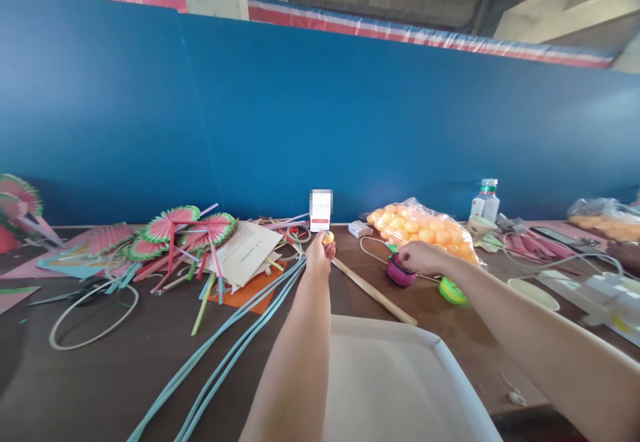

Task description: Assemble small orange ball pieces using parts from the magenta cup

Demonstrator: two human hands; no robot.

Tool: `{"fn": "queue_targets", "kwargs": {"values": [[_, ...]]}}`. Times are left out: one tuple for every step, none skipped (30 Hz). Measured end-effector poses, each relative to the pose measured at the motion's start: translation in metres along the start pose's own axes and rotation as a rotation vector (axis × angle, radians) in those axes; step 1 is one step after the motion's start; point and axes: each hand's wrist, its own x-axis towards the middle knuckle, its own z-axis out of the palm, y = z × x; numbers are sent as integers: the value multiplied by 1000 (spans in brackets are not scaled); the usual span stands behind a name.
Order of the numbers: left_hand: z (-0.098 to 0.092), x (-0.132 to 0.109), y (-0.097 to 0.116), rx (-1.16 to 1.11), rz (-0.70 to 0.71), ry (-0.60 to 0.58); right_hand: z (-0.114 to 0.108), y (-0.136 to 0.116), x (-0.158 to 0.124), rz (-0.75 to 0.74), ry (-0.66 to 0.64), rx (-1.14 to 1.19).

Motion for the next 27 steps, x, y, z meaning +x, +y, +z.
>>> {"fn": "queue_targets", "kwargs": {"values": [[0,0,0,0,-4,4,-1,2,-1,0,16,35],[0,1,0,0,-8,8,-2,5,-2,6,25,76],[0,1,0,-1,-13,11,-3,6,-4,18,31,126],[1,2,0,-1,-17,10,-4,8,-6,37,44,191],[1,2,0,-1,-19,9,-4,8,-8,62,50,265],[1,3,0,-1,-20,7,-4,8,-11,92,51,346],[1,3,0,0,-19,5,-4,7,-14,120,55,435],[1,3,0,3,-20,4,-4,5,-17,140,62,533],[0,3,0,4,-20,5,-4,1,-20,154,81,636],[0,3,0,5,-19,4,-4,-3,-22,158,108,745],[1,3,0,4,-17,0,-4,-8,-23,162,138,856],[1,2,0,3,-14,-5,-5,-14,-23,169,171,964],[1,2,0,2,-10,-11,-5,-21,-22,167,188,1070],[1,1,0,0,-4,-17,-6,-29,-20,158,205,1175],[1,0,0,0,1,-24,-7,-38,-17,138,212,1276],[1,0,0,-1,6,-30,-8,-48,-13,100,199,1372],[1,-1,0,-3,11,-36,-9,-59,-9,63,190,1475],[1,-2,0,-5,16,-41,-9,-71,-4,34,171,1575],[1,-2,0,-9,23,-50,-8,-84,1,22,142,1659],[1,-3,0,-14,32,-62,-6,-96,6,25,113,1727],[0,-3,0,-20,41,-77,-3,-108,10,36,85,1786],[0,-3,0,-27,50,-94,1,-119,15,37,67,1840],[0,-3,1,-36,57,-107,7,-129,19,29,37,1896],[0,-3,1,-47,60,-114,13,-137,23,8,7,1955],[0,-3,1,-56,59,-117,21,-144,27,-9,-18,2010],[0,-3,1,-66,59,-116,30,-148,31,-18,-40,2061],[0,-3,2,-73,61,-118,38,-151,35,-17,-51,2109]]}}
